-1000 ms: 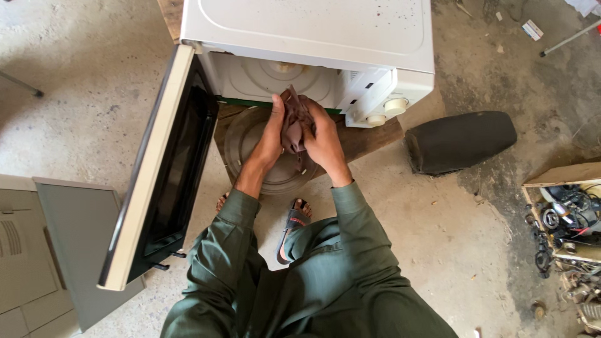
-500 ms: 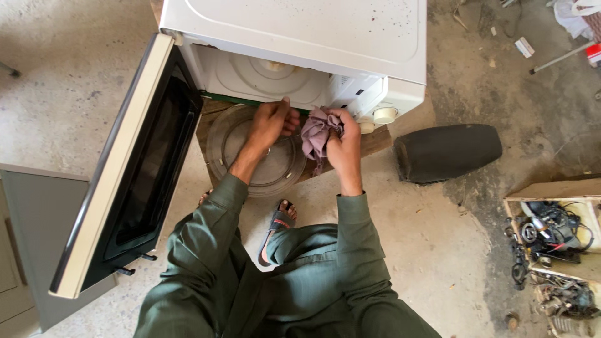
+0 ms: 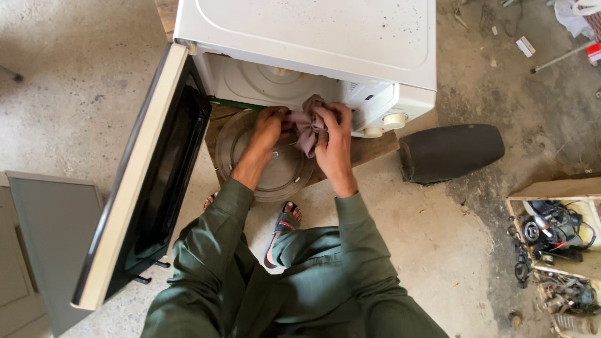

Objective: The person opens a white microwave, removes the glass turntable, and wipes the interior walls and ceiling with a cloth. They then wipe the control panel and door frame before placing the turntable back inside.

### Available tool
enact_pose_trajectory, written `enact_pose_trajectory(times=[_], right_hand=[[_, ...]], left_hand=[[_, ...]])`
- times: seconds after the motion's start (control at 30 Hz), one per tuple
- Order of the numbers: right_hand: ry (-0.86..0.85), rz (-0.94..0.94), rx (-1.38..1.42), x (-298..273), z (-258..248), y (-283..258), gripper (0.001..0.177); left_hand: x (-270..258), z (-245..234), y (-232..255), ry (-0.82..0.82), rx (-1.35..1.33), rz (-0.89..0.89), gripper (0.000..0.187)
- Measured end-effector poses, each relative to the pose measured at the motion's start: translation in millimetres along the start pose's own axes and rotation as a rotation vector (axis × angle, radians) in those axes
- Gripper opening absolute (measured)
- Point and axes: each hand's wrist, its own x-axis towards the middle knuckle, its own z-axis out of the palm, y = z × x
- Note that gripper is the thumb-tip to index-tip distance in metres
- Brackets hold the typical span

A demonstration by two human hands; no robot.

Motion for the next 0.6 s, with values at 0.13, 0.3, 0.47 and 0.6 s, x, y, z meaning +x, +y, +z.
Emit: enact_pose_trajectory(times=[0.13, 0.3, 0.47, 0.6], right_hand=[[-0.061, -0.051, -0.142, 15.5, 9.8, 6.4, 0.053], [-0.006, -0.245, -0.32, 36.8, 28.7, 7.2, 0.05], [-0.072, -0.343, -0.486, 61.4, 45.3, 20.1, 0.052], [-0.209, -0.223, -0.676, 85.8, 58.3, 48.8, 0.035]], left_hand=[[12.2, -4.6, -13.0, 0.026, -0.274, -0.067, 0.036], [17.8, 0.4, -30.6, 0.102, -0.464, -0.119, 0.039], [13.8, -8.6, -29.2, 0.113, -0.559, -0.111, 0.047], [3.5, -18.7, -13.9, 0.135, -0.637, -0.104, 0.058]])
